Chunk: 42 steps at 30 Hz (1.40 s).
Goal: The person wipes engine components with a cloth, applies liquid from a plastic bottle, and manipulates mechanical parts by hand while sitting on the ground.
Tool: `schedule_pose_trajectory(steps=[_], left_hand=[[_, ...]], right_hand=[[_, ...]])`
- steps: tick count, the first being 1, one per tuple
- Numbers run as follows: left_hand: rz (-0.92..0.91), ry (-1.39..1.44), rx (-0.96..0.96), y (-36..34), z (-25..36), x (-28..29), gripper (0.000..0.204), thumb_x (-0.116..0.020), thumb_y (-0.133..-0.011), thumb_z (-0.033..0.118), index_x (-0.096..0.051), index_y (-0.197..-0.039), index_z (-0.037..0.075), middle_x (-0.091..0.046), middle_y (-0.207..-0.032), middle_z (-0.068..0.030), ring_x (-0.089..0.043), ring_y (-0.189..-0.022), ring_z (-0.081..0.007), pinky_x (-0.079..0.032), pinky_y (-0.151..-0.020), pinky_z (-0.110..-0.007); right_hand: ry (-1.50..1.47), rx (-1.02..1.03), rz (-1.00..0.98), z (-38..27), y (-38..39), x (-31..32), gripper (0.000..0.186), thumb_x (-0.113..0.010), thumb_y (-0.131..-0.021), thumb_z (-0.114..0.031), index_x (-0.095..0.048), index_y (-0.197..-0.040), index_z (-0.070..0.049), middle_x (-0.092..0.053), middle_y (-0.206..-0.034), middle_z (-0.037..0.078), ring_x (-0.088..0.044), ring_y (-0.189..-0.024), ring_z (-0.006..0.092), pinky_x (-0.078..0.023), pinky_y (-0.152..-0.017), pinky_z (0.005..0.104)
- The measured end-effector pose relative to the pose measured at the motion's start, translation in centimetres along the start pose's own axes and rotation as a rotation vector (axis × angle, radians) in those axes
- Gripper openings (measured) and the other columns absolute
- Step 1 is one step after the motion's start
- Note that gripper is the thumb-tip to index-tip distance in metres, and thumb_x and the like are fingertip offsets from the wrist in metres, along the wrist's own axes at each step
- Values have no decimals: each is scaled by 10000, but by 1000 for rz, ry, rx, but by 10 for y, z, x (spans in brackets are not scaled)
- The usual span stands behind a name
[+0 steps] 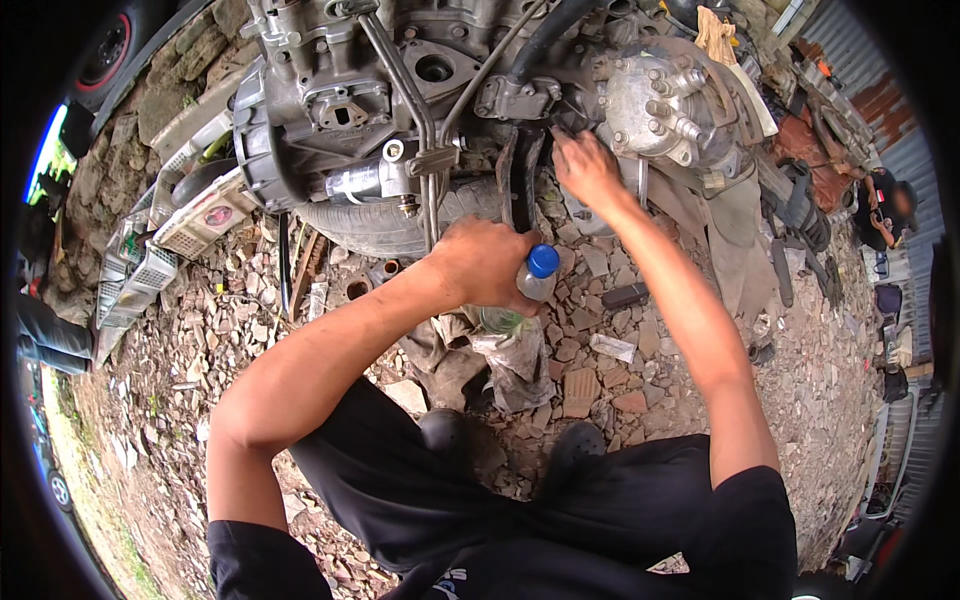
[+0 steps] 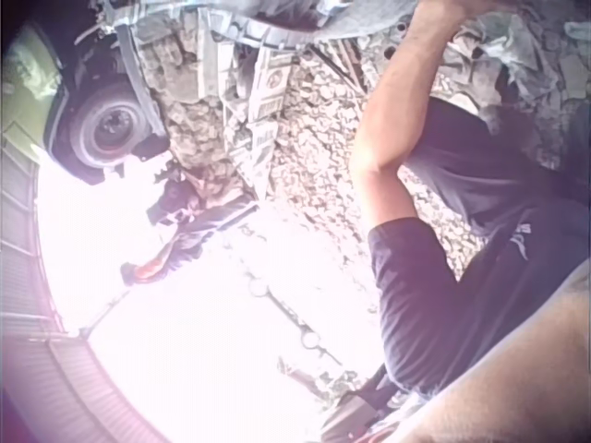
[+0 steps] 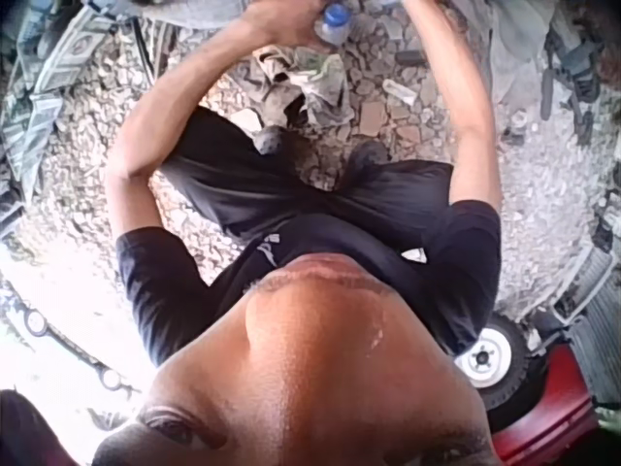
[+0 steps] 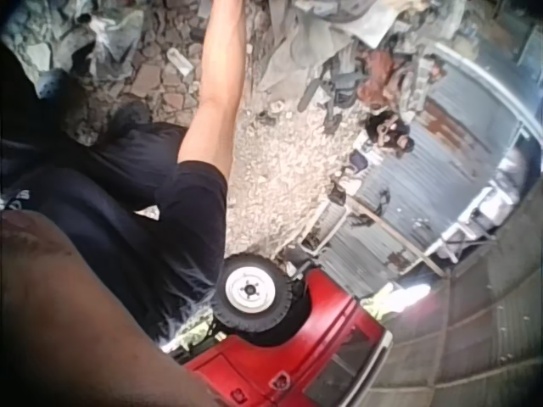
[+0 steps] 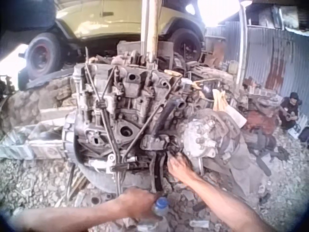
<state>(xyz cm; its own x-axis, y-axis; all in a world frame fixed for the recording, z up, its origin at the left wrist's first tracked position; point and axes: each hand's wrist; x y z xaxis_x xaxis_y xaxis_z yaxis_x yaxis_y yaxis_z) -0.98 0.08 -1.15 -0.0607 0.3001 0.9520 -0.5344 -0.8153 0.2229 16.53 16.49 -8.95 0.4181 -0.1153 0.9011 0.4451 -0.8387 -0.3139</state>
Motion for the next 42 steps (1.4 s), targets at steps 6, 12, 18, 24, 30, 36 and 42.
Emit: schedule_pose_trajectory(steps=[6, 12, 18, 24, 30, 36, 42], left_hand=[[-16, -22, 3, -1, 8, 7, 752, -782, -620, 551, -595, -1165, 67, -692, -818, -159, -678, -856, -343, -526, -808, -439], [11, -3, -15, -7, 5, 0, 756, -781, -622, 555, -594, -1156, 55, -688, -819, -168, -676, -854, -356, -524, -801, -450], [14, -8, 12, 1, 3, 5, 771, -782, -620, 557, -591, -1173, 54, -688, -820, -167, -675, -857, -358, -524, -802, -450], [13, -8, -18, -7, 5, 3, 789, -783, -619, 558, -582, -1197, 60, -689, -823, -165, -673, -863, -362, -523, -806, -452], [-12, -5, 4, -3, 3, 4, 777, -782, -622, 553, -584, -1195, 67, -692, -835, -165, -672, -877, -358, -518, -823, -450], [-10, -13, -7, -5, 6, 4, 772, -787, -617, 544, -586, -1188, 66, -690, -809, -163, -675, -867, -348, -519, -820, -446], [10, -11, -22, -7, 8, 4, 757, -789, -613, 538, -593, -1168, 62, -689, -800, -167, -678, -843, -354, -528, -796, -445]], right_hand=[[-5, 365, 333, 33, -4, -29, 342, -552, -912, -145, -587, -1230, -23, -662, -924, 223, -623, -875, 379, -494, -842, 504], [-71, 443, 379, 23, -2, -55, 306, -572, -900, -119, -604, -1187, -17, -650, -1137, 178, -618, -924, 358, -501, -824, 440], [109, 245, 336, -2, -4, -38, 331, -553, -881, -95, -601, -1198, -11, -636, -1172, 210, -626, -920, 345, -500, -872, 427], [149, 159, 329, 34, -4, -39, 302, -572, -889, -122, -598, -1163, 3, -648, -1102, 220, -642, -914, 388, -514, -833, 469], [94, 171, 235, 4, -6, -30, 327, -567, -877, -116, -587, -1179, 7, -659, -1042, 237, -647, -849, 407, -544, -740, 477], [-123, 298, 182, 16, -11, -32, 343, -556, -863, -122, -592, -1187, -13, -664, -1037, 248, -685, -804, 367, -563, -640, 431], [-24, 535, 469, 19, -7, -39, 330, -609, -857, -139, -608, -1178, -64, -673, -1072, 142, -655, -871, 325, -540, -746, 430]])
Point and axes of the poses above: each hand's wrist, its own y-axis away from the middle knuckle, its own x-axis out of the back of the hand, z = x × y
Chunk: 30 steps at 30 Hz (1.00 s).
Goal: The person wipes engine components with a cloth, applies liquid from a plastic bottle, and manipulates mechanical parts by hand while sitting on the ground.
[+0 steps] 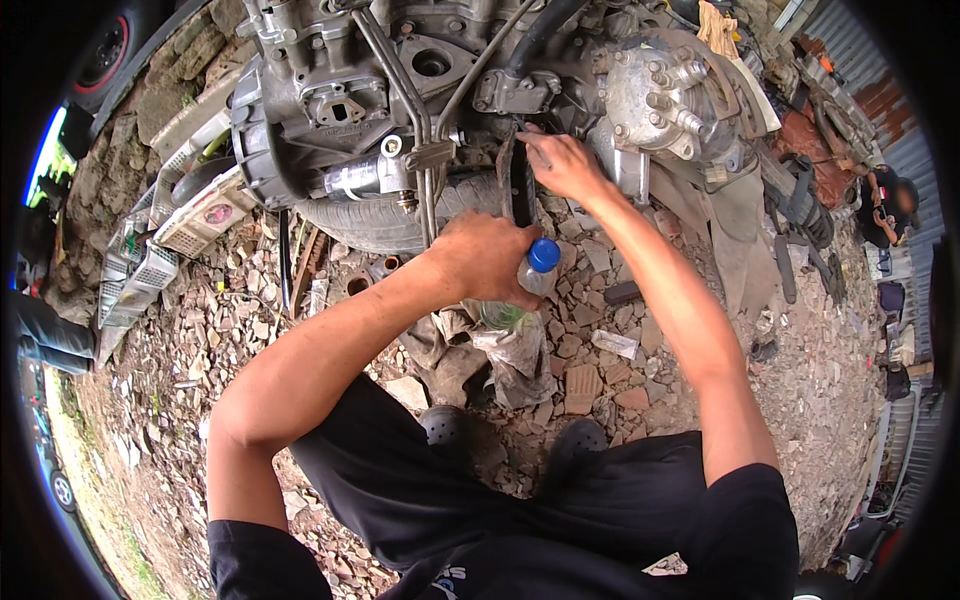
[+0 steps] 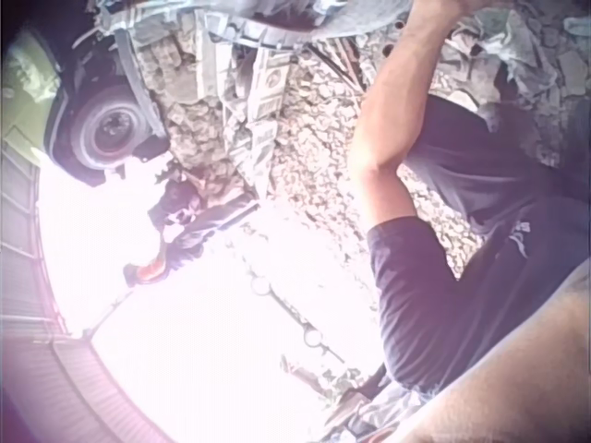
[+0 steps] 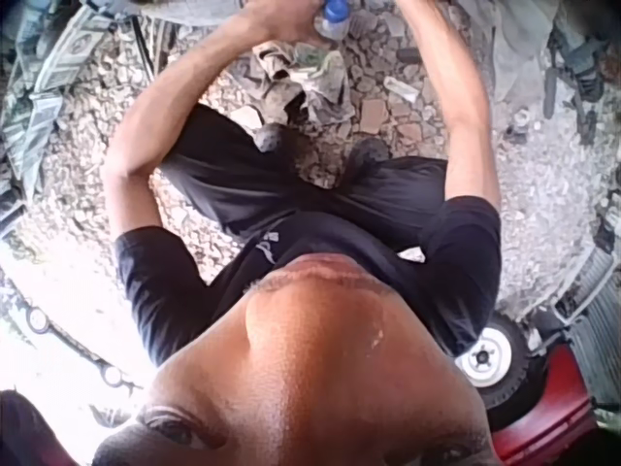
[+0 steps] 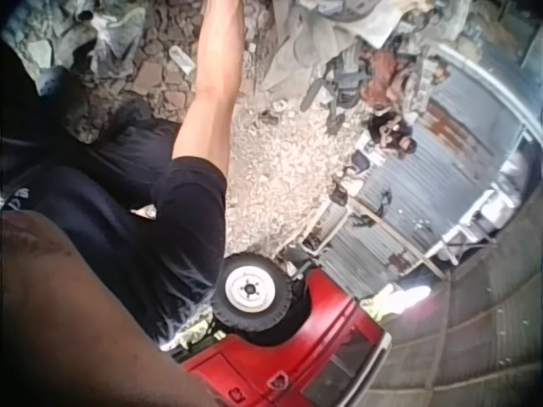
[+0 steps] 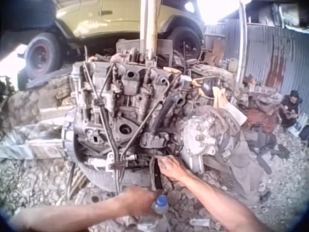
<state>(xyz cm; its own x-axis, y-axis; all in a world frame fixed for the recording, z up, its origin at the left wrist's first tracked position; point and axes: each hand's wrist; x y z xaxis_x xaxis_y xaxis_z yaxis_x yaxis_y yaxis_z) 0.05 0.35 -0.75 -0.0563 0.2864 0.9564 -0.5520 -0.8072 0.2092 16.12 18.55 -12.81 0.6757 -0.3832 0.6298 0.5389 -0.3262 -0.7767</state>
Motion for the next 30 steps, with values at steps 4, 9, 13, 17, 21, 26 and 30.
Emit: schedule_pose_trajectory(steps=[4, 9, 13, 17, 21, 26, 30], left_hand=[[-9, 4, 10, 1, -2, -1, 757, -791, -611, 531, -590, -1167, 59, -689, -818, -172, -678, -848, -354, -528, -797, -446], [12, 14, -2, 1, -1, -3, 750, -791, -611, 523, -590, -1165, 59, -690, -822, -171, -676, -858, -356, -523, -814, -450], [-25, 34, 21, 3, 1, 1, 745, -793, -610, 519, -591, -1162, 60, -690, -834, -171, -673, -875, -358, -517, -828, -452], [2, 31, 23, 6, -5, -3, 736, -792, -615, 519, -592, -1157, 62, -689, -838, -172, -672, -873, -361, -521, -813, -457], [-10, 15, 12, 0, -2, -3, 738, -793, -618, 519, -592, -1168, 69, -689, -830, -170, -671, -873, -360, -524, -802, -457], [-12, 15, 39, 6, -7, -4, 748, -793, -620, 519, -590, -1183, 70, -691, -824, -162, -673, -876, -354, -524, -809, -454], [-9, 57, -13, 1, 1, 1, 759, -795, -617, 517, -589, -1187, 59, -694, -822, -162, -675, -881, -349, -525, -816, -448]], right_hand=[[181, -303, -246, -1, -6, 10, 280, -584, -833, -99, -612, -1107, -48, -662, -1064, 151, -644, -897, 355, -507, -803, 441], [-133, -102, -57, 13, -7, 10, 206, -590, -808, -122, -631, -983, -23, -674, -889, 194, -647, -850, 378, -508, -747, 492], [63, -332, -266, -6, -9, 10, 181, -570, -855, -114, -632, -1018, -67, -686, -963, 182, -656, -774, 385, -540, -704, 476], [180, -307, -322, -11, -17, 16, 189, -573, -846, -125, -618, -1018, -60, -688, -980, 179, -651, -807, 374, -535, -718, 480], [90, -296, -334, 1, 5, -1, 279, -598, -837, -123, -613, -1112, -76, -683, -1028, 153, -644, -827, 380, -531, -750, 473], [178, -304, -330, -6, -11, 6, 248, -602, -846, -112, -625, -1088, -61, -631, -1151, 145, -617, -942, 368, -511, -837, 457], [90, -3, -89, 29, 10, 13, 219, -594, -850, -102, -631, -1052, -27, -673, -958, 178, -633, -824, 381, -530, -769, 478]])
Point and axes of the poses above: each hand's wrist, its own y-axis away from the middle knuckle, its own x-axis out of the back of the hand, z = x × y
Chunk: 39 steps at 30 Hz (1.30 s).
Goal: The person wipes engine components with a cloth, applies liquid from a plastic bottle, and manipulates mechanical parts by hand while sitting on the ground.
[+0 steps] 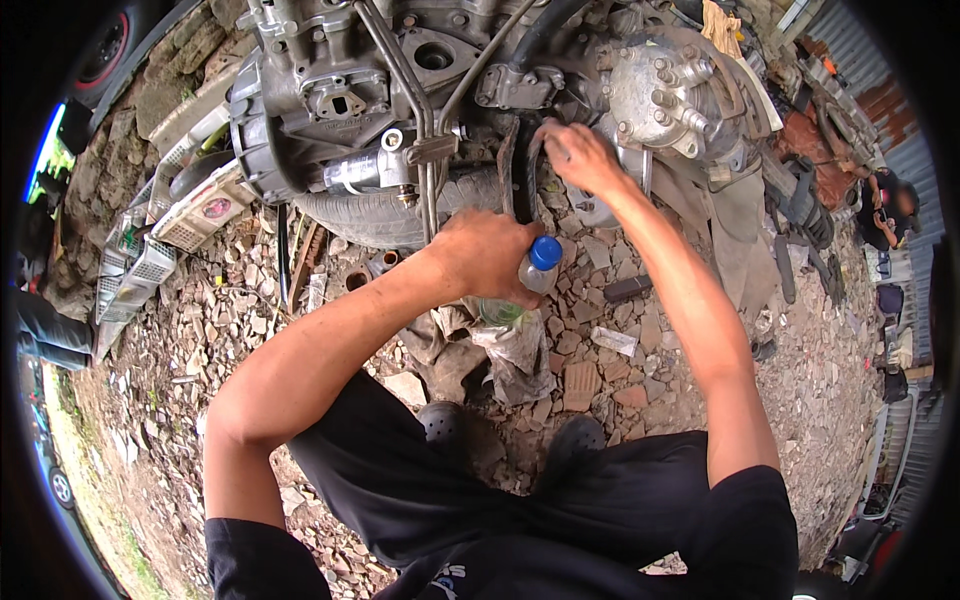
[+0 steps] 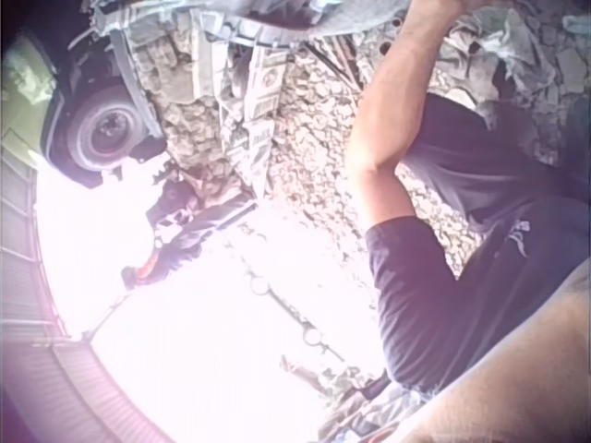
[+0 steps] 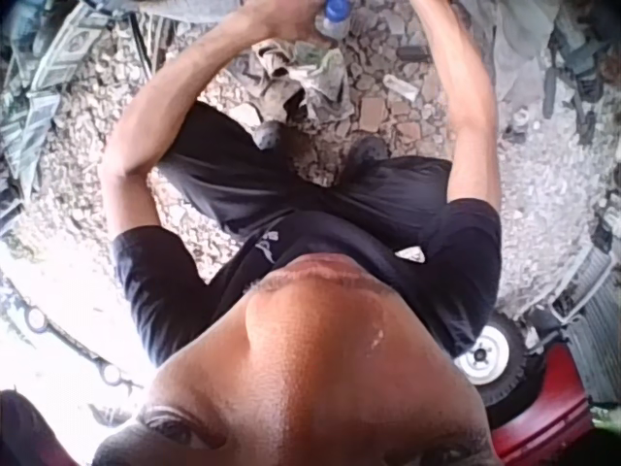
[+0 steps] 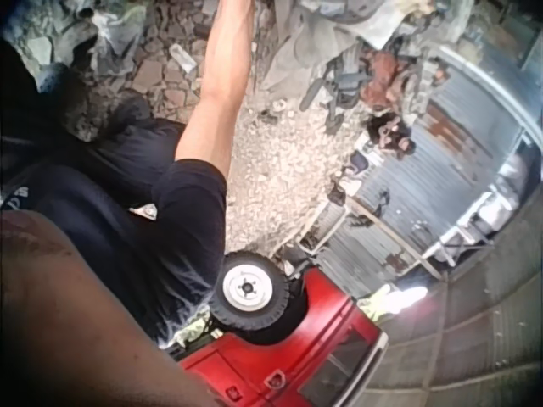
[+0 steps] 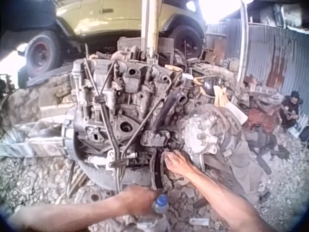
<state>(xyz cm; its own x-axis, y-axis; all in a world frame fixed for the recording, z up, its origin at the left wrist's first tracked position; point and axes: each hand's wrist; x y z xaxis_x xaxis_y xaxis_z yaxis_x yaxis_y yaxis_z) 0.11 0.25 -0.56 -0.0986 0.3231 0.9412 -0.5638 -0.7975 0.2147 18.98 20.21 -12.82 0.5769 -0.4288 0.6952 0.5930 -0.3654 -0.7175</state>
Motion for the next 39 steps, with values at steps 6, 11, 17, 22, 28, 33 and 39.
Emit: schedule_pose_trajectory(steps=[6, 11, 17, 22, 28, 33, 39], left_hand=[[-4, -31, 19, 0, -3, -2, 754, -795, -619, 512, -590, -1183, 56, -694, -808, -159, -675, -877, -347, -523, -818, -450], [-1, -31, -18, -10, 4, -2, 739, -796, -619, 508, -592, -1163, 51, -686, -805, -170, -672, -870, -356, -525, -801, -456], [7, -24, 25, 1, -3, -1, 752, -797, -617, 519, -587, -1170, 54, -688, -829, -172, -670, -871, -365, -524, -806, -452], [6, -31, 35, 3, -6, -3, 756, -792, -620, 521, -590, -1179, 54, -690, -825, -170, -672, -867, -363, -524, -815, -449], [-3, -13, 27, 2, -6, -3, 777, -797, -615, 518, -590, -1205, 58, -696, -828, -169, -676, -865, -361, -524, -827, -447], [9, 3, 16, 2, -7, -3, 775, -805, -608, 506, -591, -1206, 62, -697, -830, -170, -677, -868, -359, -526, -821, -451], [8, 12, 11, 4, -2, -1, 746, -807, -613, 485, -593, -1189, 63, -698, -834, -163, -676, -882, -355, -524, -823, -448]], right_hand=[[-5, -179, -133, -21, 0, -1, 211, -584, -872, -121, -627, -1051, -18, -686, -947, 142, -665, -846, 305, -555, -764, 433], [-72, -26, 35, -3, 16, -13, 213, -546, -858, -109, -609, -1055, -58, -660, -939, 150, -628, -873, 290, -521, -762, 435], [-86, -182, -2, -23, -9, -15, 154, -519, -888, -107, -603, -1010, -68, -673, -939, 167, -656, -842, 361, -515, -758, 466], [82, -472, -329, -44, -29, 10, 174, -505, -900, -97, -602, -1037, -50, -690, -963, 200, -694, -873, 337, -548, -800, 441], [-276, -378, -330, -22, -18, 18, 143, -503, -917, -131, -613, -975, -60, -697, -871, 165, -687, -701, 290, -573, -685, 456], [-78, -158, -64, -36, -9, 11, 124, -496, -894, -113, -594, -933, -49, -682, -840, 174, -678, -786, 341, -533, -673, 499], [80, -454, -353, -44, -9, 3, 272, -502, -892, -139, -594, -1133, -52, -678, -1063, 183, -653, -971, 347, -439, -944, 537]])
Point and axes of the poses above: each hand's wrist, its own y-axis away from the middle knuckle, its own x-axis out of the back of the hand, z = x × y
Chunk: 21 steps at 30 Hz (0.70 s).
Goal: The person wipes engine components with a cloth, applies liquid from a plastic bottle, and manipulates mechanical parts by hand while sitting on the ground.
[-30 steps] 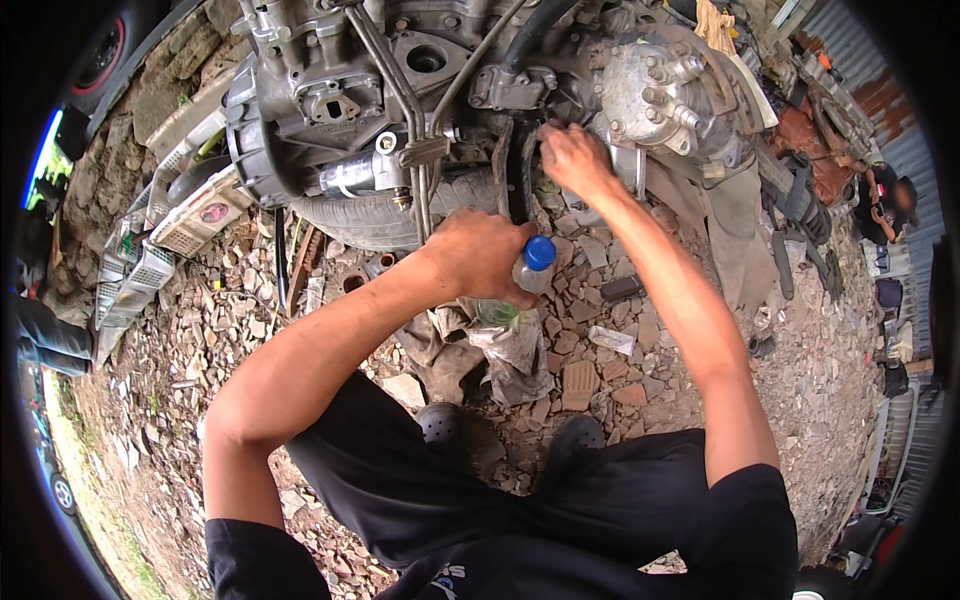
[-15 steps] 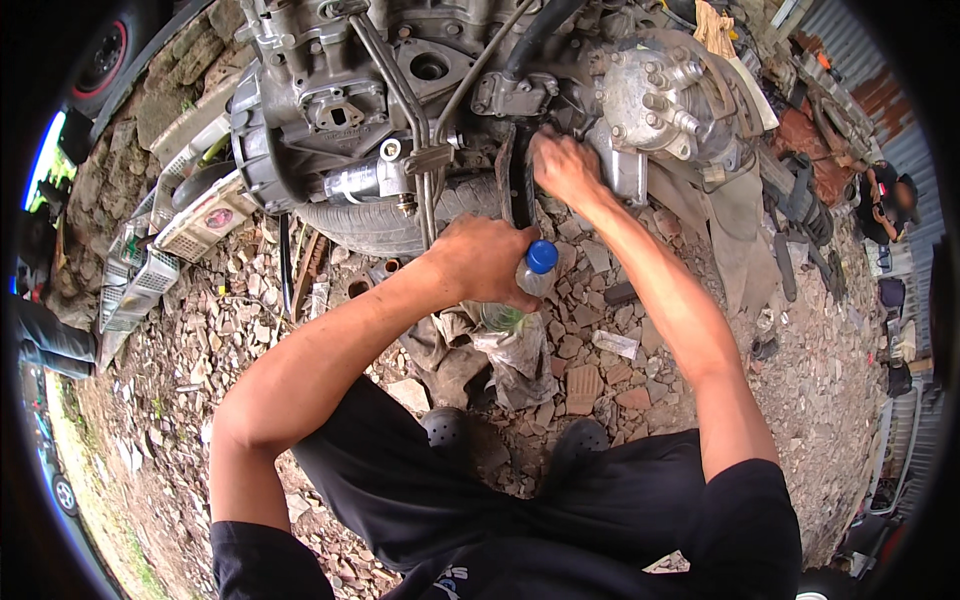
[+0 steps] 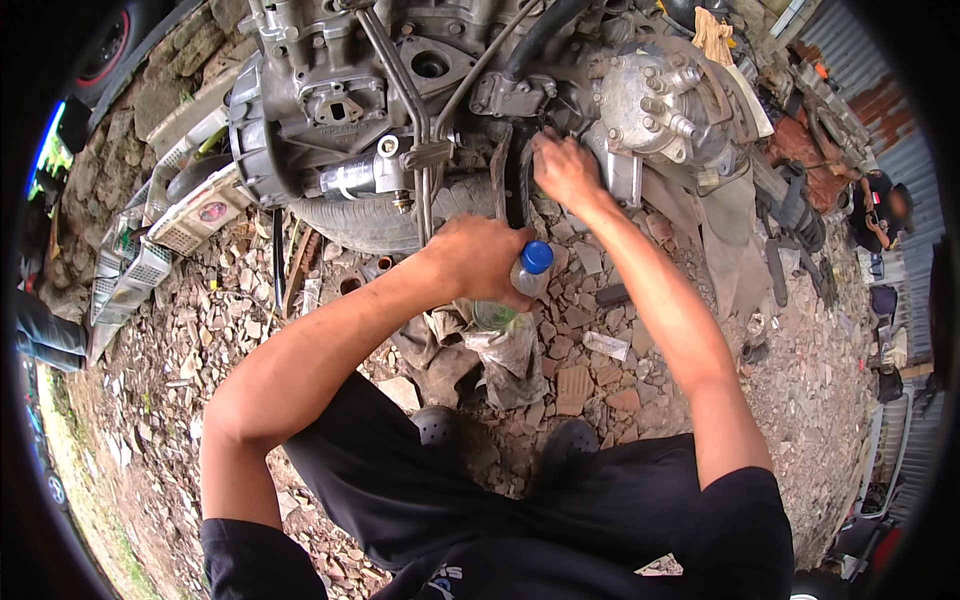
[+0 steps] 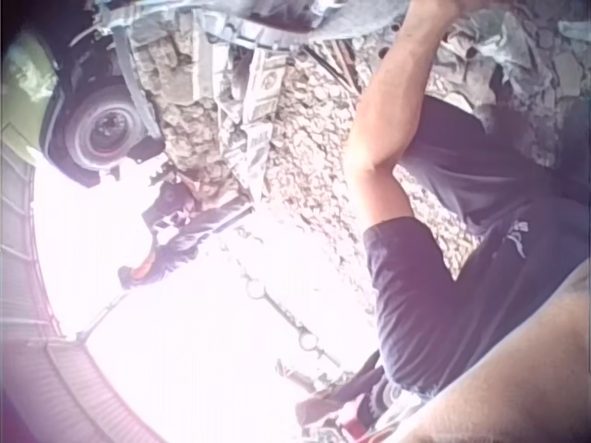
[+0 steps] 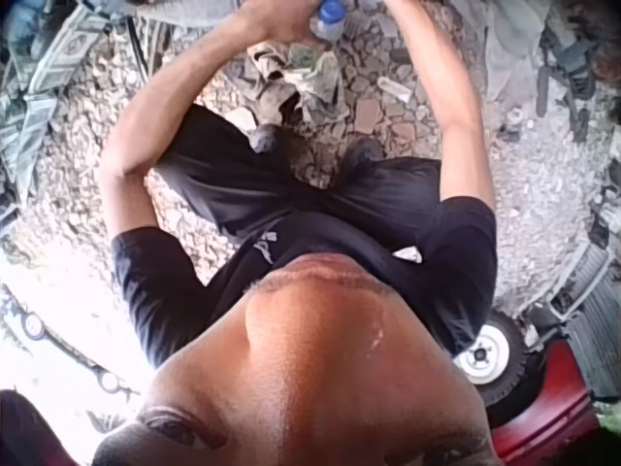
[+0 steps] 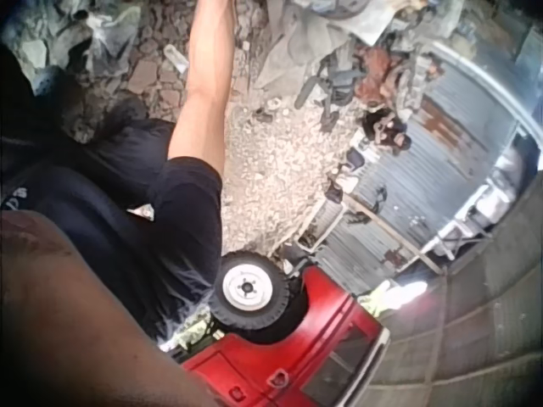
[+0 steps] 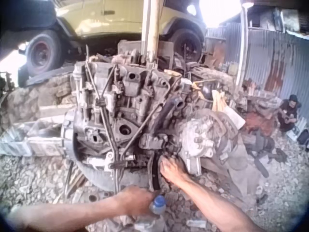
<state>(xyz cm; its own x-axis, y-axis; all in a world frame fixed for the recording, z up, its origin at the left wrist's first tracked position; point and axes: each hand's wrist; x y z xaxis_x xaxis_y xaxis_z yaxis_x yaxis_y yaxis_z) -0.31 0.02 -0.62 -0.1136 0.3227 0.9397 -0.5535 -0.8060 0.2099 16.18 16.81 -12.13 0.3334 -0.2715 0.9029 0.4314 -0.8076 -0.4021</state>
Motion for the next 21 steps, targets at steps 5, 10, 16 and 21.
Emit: schedule_pose_trajectory(steps=[5, 10, 16, 21], left_hand=[[-13, -13, 11, 1, -1, -1, 726, -806, -622, 479, -594, -1176, 60, -698, -834, -162, -673, -890, -357, -516, -836, -455], [10, -18, -26, -1, -2, -3, 716, -801, -624, 491, -594, -1163, 67, -699, -828, -152, -675, -875, -357, -518, -824, -460], [-16, 0, -24, 3, -6, -3, 699, -796, -628, 495, -598, -1155, 81, -700, -830, -151, -677, -866, -354, -524, -810, -455], [-12, -6, -46, -3, -4, -4, 698, -793, -623, 500, -601, -1159, 97, -699, -847, -157, -677, -867, -353, -524, -808, -453]], right_hand=[[316, 25, -184, -21, -1, 6, 501, -535, -877, -205, -485, -1359, -78, -415, -1447, 180, -449, -1262, 359, -396, -957, 622], [306, 115, -14, 0, 8, 5, 433, -532, -870, -183, -537, -1284, -57, -496, -1372, 185, -520, -1154, 344, -423, -879, 594], [353, 97, -271, -42, 6, 30, 415, -572, -821, -146, -578, -1223, -45, -573, -1284, 180, -550, -1114, 338, -420, -887, 581], [426, 150, 28, -15, 8, 19, 390, -565, -815, -159, -597, -1178, -19, -616, -1205, 198, -559, -1122, 358, -391, -949, 613]])
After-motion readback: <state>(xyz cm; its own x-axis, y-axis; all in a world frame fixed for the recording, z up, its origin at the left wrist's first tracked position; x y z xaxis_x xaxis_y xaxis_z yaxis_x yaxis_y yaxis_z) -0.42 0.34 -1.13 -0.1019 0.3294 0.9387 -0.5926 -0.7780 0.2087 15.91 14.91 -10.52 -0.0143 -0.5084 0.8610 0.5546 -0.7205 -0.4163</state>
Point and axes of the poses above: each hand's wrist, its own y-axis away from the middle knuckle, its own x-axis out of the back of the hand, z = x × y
